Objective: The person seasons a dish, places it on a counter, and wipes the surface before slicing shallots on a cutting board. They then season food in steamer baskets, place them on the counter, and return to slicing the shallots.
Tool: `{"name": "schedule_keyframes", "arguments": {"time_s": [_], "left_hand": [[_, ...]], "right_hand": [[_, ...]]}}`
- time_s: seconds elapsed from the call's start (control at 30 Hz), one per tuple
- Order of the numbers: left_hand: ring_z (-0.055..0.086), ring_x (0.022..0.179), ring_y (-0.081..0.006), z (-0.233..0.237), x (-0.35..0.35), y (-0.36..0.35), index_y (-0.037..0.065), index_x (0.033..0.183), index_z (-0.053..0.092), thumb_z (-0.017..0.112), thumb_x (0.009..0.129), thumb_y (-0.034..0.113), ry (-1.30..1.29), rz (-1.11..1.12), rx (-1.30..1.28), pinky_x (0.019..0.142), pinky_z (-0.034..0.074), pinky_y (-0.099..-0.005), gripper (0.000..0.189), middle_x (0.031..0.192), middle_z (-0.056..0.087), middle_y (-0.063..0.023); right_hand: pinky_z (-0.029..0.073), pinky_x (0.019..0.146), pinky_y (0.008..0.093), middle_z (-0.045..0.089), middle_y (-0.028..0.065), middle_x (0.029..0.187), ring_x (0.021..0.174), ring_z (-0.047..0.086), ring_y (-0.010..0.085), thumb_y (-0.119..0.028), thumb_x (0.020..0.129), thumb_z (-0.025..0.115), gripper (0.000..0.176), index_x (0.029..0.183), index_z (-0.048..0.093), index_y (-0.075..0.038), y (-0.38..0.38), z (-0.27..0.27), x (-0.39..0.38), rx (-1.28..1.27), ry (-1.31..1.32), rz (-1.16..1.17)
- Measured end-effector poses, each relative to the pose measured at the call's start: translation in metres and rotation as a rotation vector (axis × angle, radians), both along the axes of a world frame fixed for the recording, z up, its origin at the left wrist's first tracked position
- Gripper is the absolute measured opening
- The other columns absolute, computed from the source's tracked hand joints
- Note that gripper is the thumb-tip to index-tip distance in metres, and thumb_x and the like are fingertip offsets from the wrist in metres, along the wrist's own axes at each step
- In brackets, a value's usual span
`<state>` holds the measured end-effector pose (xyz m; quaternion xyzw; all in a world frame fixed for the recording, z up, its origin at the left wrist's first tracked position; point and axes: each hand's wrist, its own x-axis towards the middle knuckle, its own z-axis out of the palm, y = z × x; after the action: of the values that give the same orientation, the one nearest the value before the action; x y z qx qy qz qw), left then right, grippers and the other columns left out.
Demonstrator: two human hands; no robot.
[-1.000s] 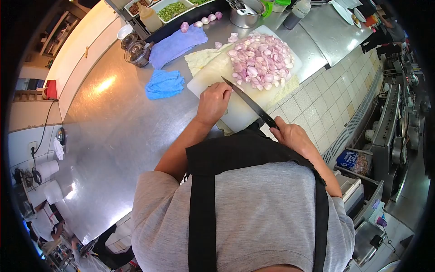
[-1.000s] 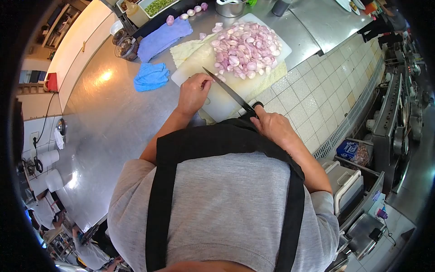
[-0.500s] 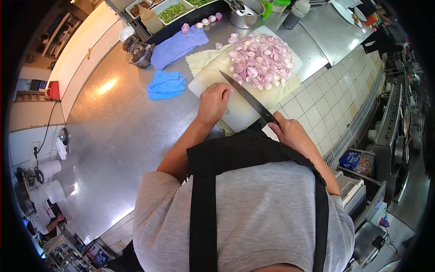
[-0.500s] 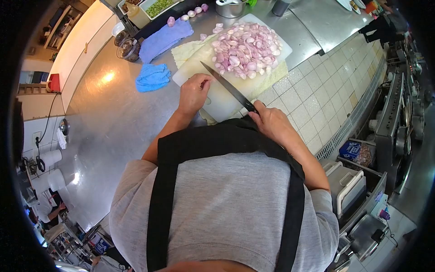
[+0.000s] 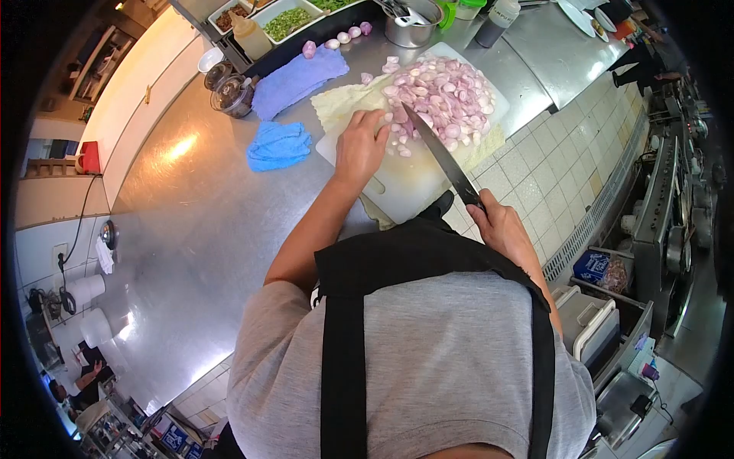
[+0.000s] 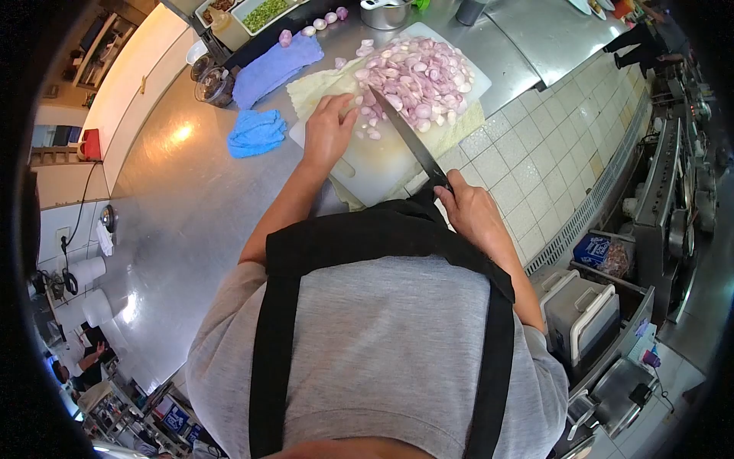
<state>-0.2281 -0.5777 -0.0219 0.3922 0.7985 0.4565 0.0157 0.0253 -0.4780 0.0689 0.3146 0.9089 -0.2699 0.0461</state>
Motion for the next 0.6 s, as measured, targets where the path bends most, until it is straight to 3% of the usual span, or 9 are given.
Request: {"name": "schedule_keyframes", "arguments": {"time_s": [0.23,0.47,0.6], "left_hand": [[0.064,0.083,-0.0319,0.006,-0.02,0.014,0.006,0.096,0.066,0.066,0.081,0.014,0.115,-0.007,-0.23,0.074,0.051,-0.0407,0.017,0.098,0.063,-0.0118],[0.063,0.082,-0.0329,0.01,-0.023,-0.024,0.006,0.089,0.064,0.065,0.08,0.015,0.009,0.042,-0.172,0.071,0.051,-0.0428,0.013,0.09,0.063,-0.013],[0.062,0.079,-0.0332,0.015,0.003,-0.033,0.006,0.089,0.064,0.066,0.081,0.016,0.034,-0.028,-0.18,0.069,0.05,-0.0428,0.013,0.086,0.062,-0.0129]], "right_hand": [[0.046,0.059,0.0497,0.059,0.0217,0.064,0.066,0.061,0.0426,-0.027,0.092,0.057,0.025,0.095,0.049,-0.003,0.015,0.018,0.013,-0.023,-0.081,0.097],[0.046,0.06,0.0483,0.058,0.0219,0.064,0.066,0.06,0.0418,-0.028,0.091,0.059,0.024,0.094,0.052,-0.005,0.022,-0.002,0.012,-0.119,-0.118,0.287],[0.045,0.061,0.0483,0.058,0.0223,0.064,0.067,0.06,0.0427,-0.03,0.091,0.058,0.027,0.094,0.052,-0.004,0.027,-0.025,-0.001,-0.116,0.018,0.128]]}}
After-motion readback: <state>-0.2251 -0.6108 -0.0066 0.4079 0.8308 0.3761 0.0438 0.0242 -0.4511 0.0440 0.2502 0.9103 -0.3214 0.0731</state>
